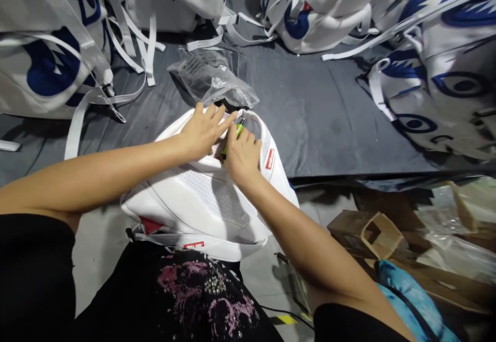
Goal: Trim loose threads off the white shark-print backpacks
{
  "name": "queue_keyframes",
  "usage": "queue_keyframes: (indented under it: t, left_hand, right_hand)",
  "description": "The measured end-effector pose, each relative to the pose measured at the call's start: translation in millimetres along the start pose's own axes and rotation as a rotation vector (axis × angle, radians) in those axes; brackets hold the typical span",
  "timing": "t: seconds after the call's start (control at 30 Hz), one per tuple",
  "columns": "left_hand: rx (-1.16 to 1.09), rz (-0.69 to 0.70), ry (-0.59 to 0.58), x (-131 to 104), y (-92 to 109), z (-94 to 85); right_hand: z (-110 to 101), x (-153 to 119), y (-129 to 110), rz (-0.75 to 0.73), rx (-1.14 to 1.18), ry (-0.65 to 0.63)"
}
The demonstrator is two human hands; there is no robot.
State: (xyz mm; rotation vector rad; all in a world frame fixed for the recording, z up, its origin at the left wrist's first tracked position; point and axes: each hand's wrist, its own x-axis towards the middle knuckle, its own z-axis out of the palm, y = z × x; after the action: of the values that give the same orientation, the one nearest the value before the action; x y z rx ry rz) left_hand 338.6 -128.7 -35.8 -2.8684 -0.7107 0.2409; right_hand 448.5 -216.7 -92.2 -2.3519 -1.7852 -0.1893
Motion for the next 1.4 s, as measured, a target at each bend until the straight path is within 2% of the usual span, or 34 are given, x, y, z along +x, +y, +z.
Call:
queue_keyframes:
  t: [0.13,0.27,0.5,0.7,0.87,1.0,1.1,1.23,1.4]
  left_hand:
    - [0.041,0.032,-0.043,0,2,-3.6]
    - [0.020,0.024,-0.022,-1,4,-4.3]
    - [-0.027,0.035,0.017,1,2,-1.9]
    - [-0.002,0.021,0.020,2,-1,-3.2]
    - [-0.006,0.050,-0.098,6,-6,-4.3]
    - [0.027,0.019,-0.121,5,-5,-6.2]
    - [0.052,-0.032,-0.102,2,-1,-6.3]
    - [0.014,-0.021,-0.059,-1,1,-8.3]
    - [-0.014,-0.106,-0.048,-5,2,-13.5]
  right_hand:
    - [1,-10,5,-0.027,0.050,0.041]
    - [-1,-13,9,-0.014,0.103,0.035]
    - [-1,-10,12,-0.021,0.120,0.062]
    - [0,2,4,-0.052,0.128,0.062]
    - [-4,7,1,-0.074,0.118,0.003]
    - [-6,3,4,-0.079,0.134,-0.001]
    - [-4,2,5,-0.088,0.147,0.017]
    - [1,4,8,-0.094,0.168,0.059]
    - [-5,-13,30,-0.173,0.309,0.173]
